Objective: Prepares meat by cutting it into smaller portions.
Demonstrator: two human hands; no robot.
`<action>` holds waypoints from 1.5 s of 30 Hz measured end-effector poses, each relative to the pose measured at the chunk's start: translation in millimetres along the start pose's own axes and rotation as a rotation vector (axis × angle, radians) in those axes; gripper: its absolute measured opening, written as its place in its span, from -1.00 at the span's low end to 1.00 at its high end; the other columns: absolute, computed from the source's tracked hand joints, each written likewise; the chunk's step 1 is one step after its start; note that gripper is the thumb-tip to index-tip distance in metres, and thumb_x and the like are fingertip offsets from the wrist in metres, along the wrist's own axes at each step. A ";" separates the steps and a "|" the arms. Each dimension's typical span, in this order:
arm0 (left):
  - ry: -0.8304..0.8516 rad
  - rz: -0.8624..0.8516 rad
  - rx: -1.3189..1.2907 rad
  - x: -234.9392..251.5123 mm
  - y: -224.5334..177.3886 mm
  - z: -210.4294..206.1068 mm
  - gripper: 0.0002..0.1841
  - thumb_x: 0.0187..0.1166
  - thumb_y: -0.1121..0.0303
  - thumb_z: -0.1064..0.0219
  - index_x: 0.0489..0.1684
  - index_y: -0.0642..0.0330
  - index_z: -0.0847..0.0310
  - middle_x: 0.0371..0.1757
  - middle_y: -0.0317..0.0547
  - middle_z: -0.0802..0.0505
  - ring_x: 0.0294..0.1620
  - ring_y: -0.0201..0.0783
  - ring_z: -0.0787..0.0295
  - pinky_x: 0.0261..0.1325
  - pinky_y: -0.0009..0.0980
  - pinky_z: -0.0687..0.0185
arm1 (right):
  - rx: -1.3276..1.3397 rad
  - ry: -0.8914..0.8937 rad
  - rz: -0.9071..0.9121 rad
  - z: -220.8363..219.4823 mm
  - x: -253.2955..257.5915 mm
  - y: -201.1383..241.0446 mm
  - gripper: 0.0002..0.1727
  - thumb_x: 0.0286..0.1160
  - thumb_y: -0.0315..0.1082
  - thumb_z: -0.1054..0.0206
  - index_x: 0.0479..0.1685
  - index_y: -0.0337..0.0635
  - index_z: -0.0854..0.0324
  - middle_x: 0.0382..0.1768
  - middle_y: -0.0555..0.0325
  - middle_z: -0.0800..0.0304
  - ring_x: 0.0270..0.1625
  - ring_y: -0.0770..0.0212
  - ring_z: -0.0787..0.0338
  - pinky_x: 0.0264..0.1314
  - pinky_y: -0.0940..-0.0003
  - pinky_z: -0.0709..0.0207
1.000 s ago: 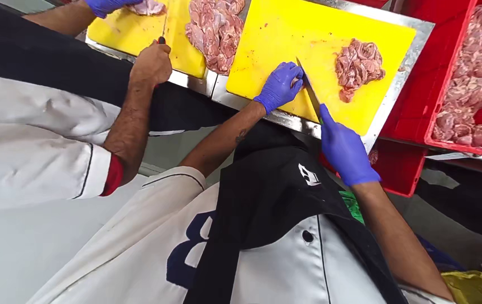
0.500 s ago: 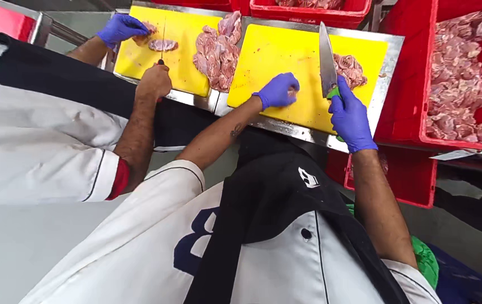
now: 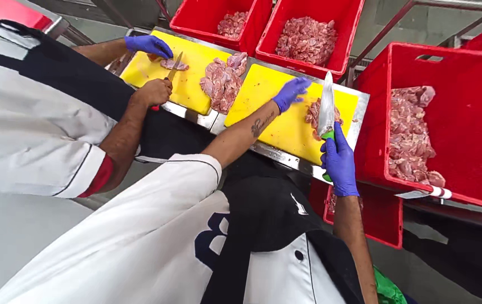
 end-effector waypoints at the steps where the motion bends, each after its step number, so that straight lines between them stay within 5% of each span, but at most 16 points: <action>1: 0.203 0.060 -0.112 -20.7 12.3 -23.8 -0.50 0.90 0.12 0.01 0.68 0.20 -0.35 0.54 0.09 -0.65 0.43 -0.07 -0.67 0.40 -0.04 -0.64 | 0.040 0.018 0.001 -2.7 -0.3 1.4 -0.38 0.88 -0.22 0.03 0.92 0.10 -0.04 -0.35 0.19 -0.66 -0.69 0.33 -0.50 -0.75 0.43 -0.43; 3: 0.465 0.080 -0.292 -53.7 26.6 -56.8 -0.50 0.92 0.05 0.14 0.55 0.17 -0.44 0.29 -0.01 -0.77 0.22 -0.19 -0.76 0.30 -0.17 -0.70 | 0.119 0.047 0.004 -6.8 -0.4 2.3 -0.38 0.88 -0.26 0.02 0.91 0.06 -0.05 -0.38 0.19 -0.65 -0.72 0.34 -0.47 -0.78 0.45 -0.41; 6: 0.454 0.021 -0.294 -61.0 34.6 -59.0 -0.63 0.89 0.24 0.04 0.41 0.28 -0.49 0.15 -0.01 -0.78 0.07 -0.22 -0.79 0.20 -0.22 -0.74 | 0.129 0.004 0.026 0.2 2.3 8.7 -0.38 0.86 -0.28 0.00 0.89 0.03 -0.08 -0.39 0.21 -0.65 -0.73 0.37 -0.47 -0.79 0.48 -0.41; 8: 0.248 -0.120 0.139 -60.0 29.4 -32.5 -0.68 0.83 0.38 -0.13 0.35 0.41 -0.58 0.19 0.09 -0.83 0.09 -0.21 -0.83 0.19 -0.24 -0.76 | 0.065 -0.055 0.033 3.9 5.7 11.3 -0.37 0.87 -0.27 0.01 0.90 0.04 -0.04 -0.37 0.21 -0.64 -0.70 0.36 -0.50 -0.75 0.44 -0.46; 10: -0.027 -0.366 0.749 -67.4 10.6 7.1 -0.73 0.65 0.32 -0.36 0.19 0.24 -0.77 0.19 -0.01 -0.87 0.21 -0.16 -0.81 0.34 -0.15 -0.71 | -0.012 -0.056 0.026 1.9 7.6 6.4 -0.36 0.85 -0.25 0.02 0.92 0.09 -0.01 -0.35 0.20 -0.64 -0.68 0.35 -0.51 -0.73 0.42 -0.46; 12: -0.300 -0.472 1.046 -78.9 -8.6 60.5 -0.72 0.58 0.24 -0.42 0.16 0.06 -0.82 0.25 -0.10 -0.87 0.38 -0.10 -0.74 0.50 -0.07 -0.61 | -0.090 0.026 0.007 -6.4 2.7 -6.9 -0.36 0.84 -0.23 0.01 0.91 0.14 -0.05 -0.32 0.17 -0.67 -0.68 0.33 -0.51 -0.74 0.39 -0.46; 16: -0.891 -0.257 1.135 -114.2 -33.6 209.9 -0.62 0.51 0.10 -0.43 0.27 -0.05 -0.77 0.40 -0.13 -0.79 0.52 -0.03 -0.62 0.55 0.02 -0.56 | -0.228 0.234 0.018 -39.6 -19.7 -36.8 -0.41 0.86 -0.14 0.02 0.87 0.23 -0.19 -0.31 0.13 -0.71 -0.59 0.26 -0.57 -0.61 0.23 -0.53; 18: -0.991 -0.072 1.175 -128.6 -33.5 258.0 -0.51 0.39 -0.06 -0.48 0.24 -0.05 -0.78 0.44 -0.07 -0.73 0.53 0.05 -0.57 0.44 0.10 -0.57 | -0.223 0.299 0.039 -58.8 -26.9 -40.5 -0.41 0.85 -0.13 0.02 0.86 0.21 -0.21 -0.31 0.15 -0.73 -0.60 0.28 -0.58 -0.60 0.25 -0.55; 24: -0.875 0.091 1.228 -114.8 -32.4 271.0 -0.58 0.48 -0.02 -0.36 0.08 0.08 -0.84 0.37 -0.05 -0.78 0.52 0.02 -0.59 0.48 0.11 -0.54 | -0.335 0.433 0.136 -99.3 -32.1 -28.3 -0.41 0.84 -0.05 -0.01 0.85 0.30 -0.23 -0.30 0.16 -0.78 -0.52 0.28 -0.66 -0.44 0.20 -0.63; 28: -0.831 -0.136 0.881 -117.1 -49.4 278.6 -0.55 0.78 0.10 -0.11 -0.04 0.32 -0.81 -0.02 0.18 -0.90 0.14 0.05 -0.85 0.30 0.11 -0.66 | -0.378 0.550 0.193 -110.8 -38.9 -24.3 -0.43 0.85 -0.02 0.02 0.83 0.30 -0.26 -0.08 0.12 -0.88 -0.28 0.24 -0.79 -0.10 0.09 -0.70; 30: -0.690 -0.026 0.779 -139.9 -85.6 240.6 -0.55 0.90 0.23 -0.01 0.18 0.48 -0.70 0.19 0.32 -0.83 0.34 0.09 -0.75 0.52 0.02 -0.49 | -0.386 0.587 0.166 -107.0 -41.1 -27.2 -0.43 0.85 -0.02 0.04 0.84 0.31 -0.25 -0.01 0.10 -0.88 -0.21 0.21 -0.81 -0.01 0.06 -0.69; 32: -0.615 -0.029 0.698 -155.8 -111.7 211.9 -0.57 0.91 0.29 -0.01 0.26 0.52 -0.67 0.25 0.34 -0.81 0.37 0.04 -0.72 0.56 -0.09 -0.45 | -0.392 0.576 0.114 -96.8 -39.0 -33.5 -0.42 0.85 -0.02 0.04 0.84 0.31 -0.24 -0.14 0.09 -0.85 -0.33 0.20 -0.76 -0.16 0.06 -0.67; 35: -0.507 -0.291 0.566 -126.7 -100.4 219.8 -0.57 0.86 0.14 -0.09 -0.02 0.35 -0.77 -0.15 0.02 -0.88 -0.09 -0.25 -0.84 0.12 -0.24 -0.77 | -0.359 0.496 0.029 -67.5 -30.6 -46.9 -0.41 0.85 -0.06 0.02 0.85 0.28 -0.21 -0.30 0.14 -0.75 -0.56 0.25 -0.60 -0.51 0.19 -0.58; 40: -0.248 -0.516 0.460 -103.3 -130.0 173.3 -0.68 0.82 0.21 -0.16 -0.26 0.20 -0.74 -0.40 -0.29 -0.82 -0.34 -0.43 -0.79 -0.14 -0.37 -0.77 | -0.292 0.312 -0.079 -17.6 -26.6 -53.2 -0.40 0.84 -0.07 0.01 0.87 0.24 -0.18 -0.32 0.15 -0.70 -0.62 0.25 -0.56 -0.62 0.22 -0.54; 43: -0.124 -0.746 0.769 -106.1 -152.3 124.9 -0.73 0.73 0.27 -0.25 -0.26 0.23 -0.80 -0.34 -0.27 -0.85 -0.29 -0.49 -0.79 -0.08 -0.44 -0.74 | -0.232 0.230 -0.102 3.9 -30.9 -50.2 -0.39 0.85 -0.11 0.01 0.88 0.19 -0.16 -0.29 0.16 -0.69 -0.63 0.28 -0.53 -0.65 0.29 -0.51; 45: -0.021 -0.741 1.109 -108.0 -123.6 91.2 -0.64 0.76 0.14 -0.23 -0.07 0.24 -0.84 -0.10 -0.04 -0.90 0.01 -0.24 -0.84 0.24 -0.22 -0.69 | -0.183 0.174 -0.126 15.1 -35.5 -47.2 -0.39 0.85 -0.13 0.00 0.88 0.17 -0.15 -0.28 0.17 -0.71 -0.66 0.31 -0.52 -0.69 0.35 -0.48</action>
Point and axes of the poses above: each hand's wrist, its own x-axis towards the middle knuckle, its own z-axis out of the back of the hand, y = z × x, the point moved 6 cm from there along x, towards the middle knuckle
